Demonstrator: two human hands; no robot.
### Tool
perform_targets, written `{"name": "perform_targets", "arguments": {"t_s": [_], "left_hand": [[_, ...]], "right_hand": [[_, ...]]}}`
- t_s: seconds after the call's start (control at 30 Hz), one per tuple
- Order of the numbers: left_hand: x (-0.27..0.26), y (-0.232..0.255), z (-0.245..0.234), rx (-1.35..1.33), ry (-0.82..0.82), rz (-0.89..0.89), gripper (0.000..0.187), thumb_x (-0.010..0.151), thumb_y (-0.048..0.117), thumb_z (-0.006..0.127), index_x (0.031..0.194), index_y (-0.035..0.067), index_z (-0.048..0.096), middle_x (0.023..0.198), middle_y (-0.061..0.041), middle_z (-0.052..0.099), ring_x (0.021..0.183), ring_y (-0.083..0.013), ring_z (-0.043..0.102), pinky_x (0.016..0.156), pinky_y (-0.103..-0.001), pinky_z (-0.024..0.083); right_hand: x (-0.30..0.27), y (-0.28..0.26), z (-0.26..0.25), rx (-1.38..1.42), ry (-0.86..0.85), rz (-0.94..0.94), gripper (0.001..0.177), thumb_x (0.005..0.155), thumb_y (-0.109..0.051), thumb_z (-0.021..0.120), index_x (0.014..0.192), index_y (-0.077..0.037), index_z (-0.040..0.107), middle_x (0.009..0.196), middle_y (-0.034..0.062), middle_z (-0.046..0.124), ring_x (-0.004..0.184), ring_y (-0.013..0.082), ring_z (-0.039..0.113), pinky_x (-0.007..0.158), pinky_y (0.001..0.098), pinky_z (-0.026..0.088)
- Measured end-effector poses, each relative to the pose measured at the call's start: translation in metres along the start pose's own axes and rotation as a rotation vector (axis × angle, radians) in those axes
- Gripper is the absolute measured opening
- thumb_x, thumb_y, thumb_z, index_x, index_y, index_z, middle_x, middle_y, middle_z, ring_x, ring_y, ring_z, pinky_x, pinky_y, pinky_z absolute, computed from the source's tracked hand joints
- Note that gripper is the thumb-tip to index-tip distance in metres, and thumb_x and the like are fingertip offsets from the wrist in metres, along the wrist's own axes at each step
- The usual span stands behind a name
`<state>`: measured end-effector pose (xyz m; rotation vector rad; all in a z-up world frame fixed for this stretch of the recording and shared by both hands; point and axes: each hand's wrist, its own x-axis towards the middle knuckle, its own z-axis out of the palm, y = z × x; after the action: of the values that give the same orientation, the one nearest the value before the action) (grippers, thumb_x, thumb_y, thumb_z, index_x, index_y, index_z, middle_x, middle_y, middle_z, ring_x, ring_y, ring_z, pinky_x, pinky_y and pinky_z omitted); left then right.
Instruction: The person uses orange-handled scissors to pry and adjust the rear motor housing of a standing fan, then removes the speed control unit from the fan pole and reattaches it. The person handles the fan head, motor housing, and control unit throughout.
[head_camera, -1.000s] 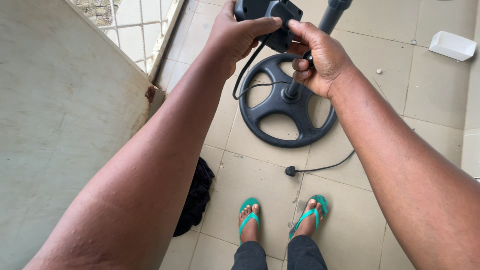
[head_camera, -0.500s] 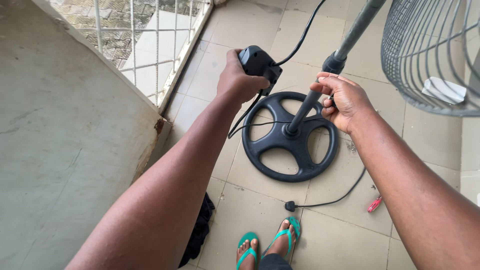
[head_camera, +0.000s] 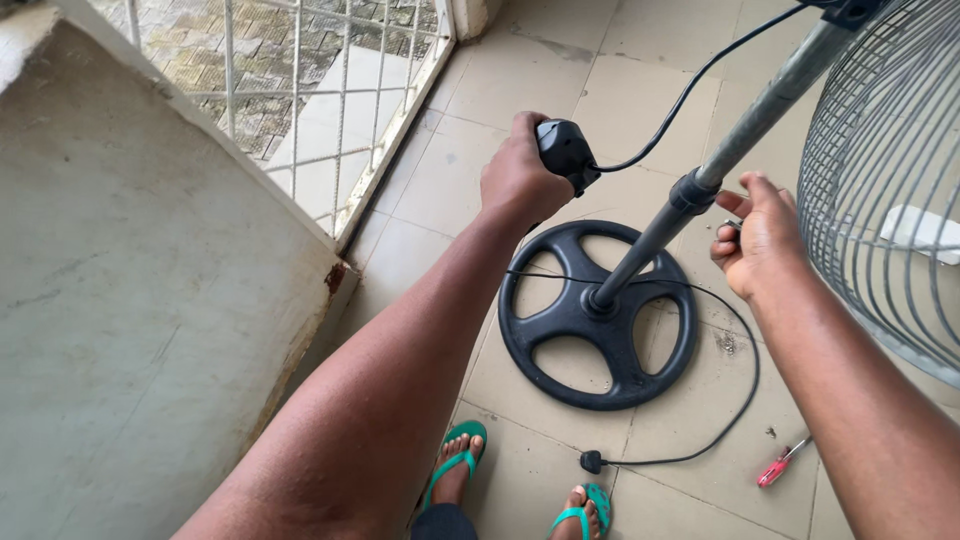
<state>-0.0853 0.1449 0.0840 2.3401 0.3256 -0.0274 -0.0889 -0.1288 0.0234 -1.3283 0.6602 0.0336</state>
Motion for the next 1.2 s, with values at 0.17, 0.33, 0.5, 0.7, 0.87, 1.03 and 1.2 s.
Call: {"name": "perform_targets", "arguments": {"t_s": [0.17,0.33,0.5,0.7,0.87,1.03,1.2], "left_hand": [[0.027,0.004,0.026,0.013,-0.010,0.121,0.086,0.063,0.016,0.091,0.135,0.029,0.047,0.124,-0.008,0.065,0.117,-0.0294,0.062,0.097,-0.042,0.050],[0.063,0.010,0.058,-0.053,-0.062,0.239,0.068,0.079,0.022,0.084,0.137,0.030,0.049,0.127,-0.008,0.065,0.119,-0.0307,0.063,0.098,-0.043,0.051],[0.114,0.021,0.108,-0.070,-0.189,0.408,0.069,0.078,0.019,0.085,0.136,0.031,0.050,0.127,-0.009,0.064,0.119,-0.0320,0.063,0.098,-0.043,0.052],[0.175,0.062,0.179,-0.275,-0.485,1.031,0.080,0.073,-0.002,0.082,0.141,0.027,0.050,0.130,-0.013,0.064,0.119,-0.0308,0.066,0.097,-0.038,0.059],[0.172,0.133,0.179,-0.032,-0.716,1.327,0.064,0.077,0.004,0.083,0.134,0.018,0.060,0.117,-0.010,0.074,0.107,-0.0252,0.073,0.092,-0.036,0.059],[0.153,0.147,0.171,-0.026,-0.695,1.323,0.055,0.071,0.013,0.090,0.122,0.011,0.069,0.105,-0.011,0.077,0.093,-0.0216,0.075,0.082,-0.034,0.057],[0.139,0.110,0.157,-0.265,-0.696,0.827,0.038,0.074,0.023,0.091,0.106,0.008,0.076,0.094,-0.006,0.079,0.085,-0.0149,0.079,0.076,-0.029,0.063]], "right_hand": [[0.029,0.000,-0.011,-0.009,-0.008,-0.065,0.032,0.098,-0.052,0.059,0.123,-0.033,0.055,0.114,-0.0068,0.061,0.065,0.0051,0.040,0.050,0.0193,0.032],[0.024,-0.012,0.005,0.082,-0.039,-0.086,0.037,0.094,-0.050,0.063,0.126,-0.031,0.057,0.112,-0.0060,0.060,0.066,0.0050,0.041,0.049,0.0191,0.032],[0.020,-0.025,0.021,0.056,0.061,-0.094,0.035,0.093,-0.035,0.069,0.126,-0.027,0.062,0.099,-0.0062,0.050,0.065,0.0047,0.041,0.050,0.0190,0.032],[0.044,-0.021,0.000,-0.143,-0.083,-0.237,0.051,0.082,-0.010,0.071,0.128,-0.031,0.062,0.082,-0.0083,0.058,0.061,0.0040,0.042,0.048,0.0205,0.031],[0.064,-0.021,-0.044,-0.248,-0.220,-0.304,0.030,0.088,-0.008,0.075,0.110,-0.016,0.056,0.077,-0.0073,0.050,0.060,0.0033,0.042,0.046,0.0219,0.027],[0.048,-0.016,-0.059,-0.400,-0.250,-0.169,0.016,0.091,-0.008,0.077,0.100,-0.007,0.064,0.075,-0.0023,0.053,0.058,0.0057,0.043,0.046,0.0245,0.029],[0.019,0.002,-0.043,-0.013,-0.372,-0.160,0.014,0.089,-0.007,0.069,0.101,-0.013,0.065,0.084,-0.0011,0.064,0.061,0.0055,0.047,0.049,0.0236,0.032]]}}
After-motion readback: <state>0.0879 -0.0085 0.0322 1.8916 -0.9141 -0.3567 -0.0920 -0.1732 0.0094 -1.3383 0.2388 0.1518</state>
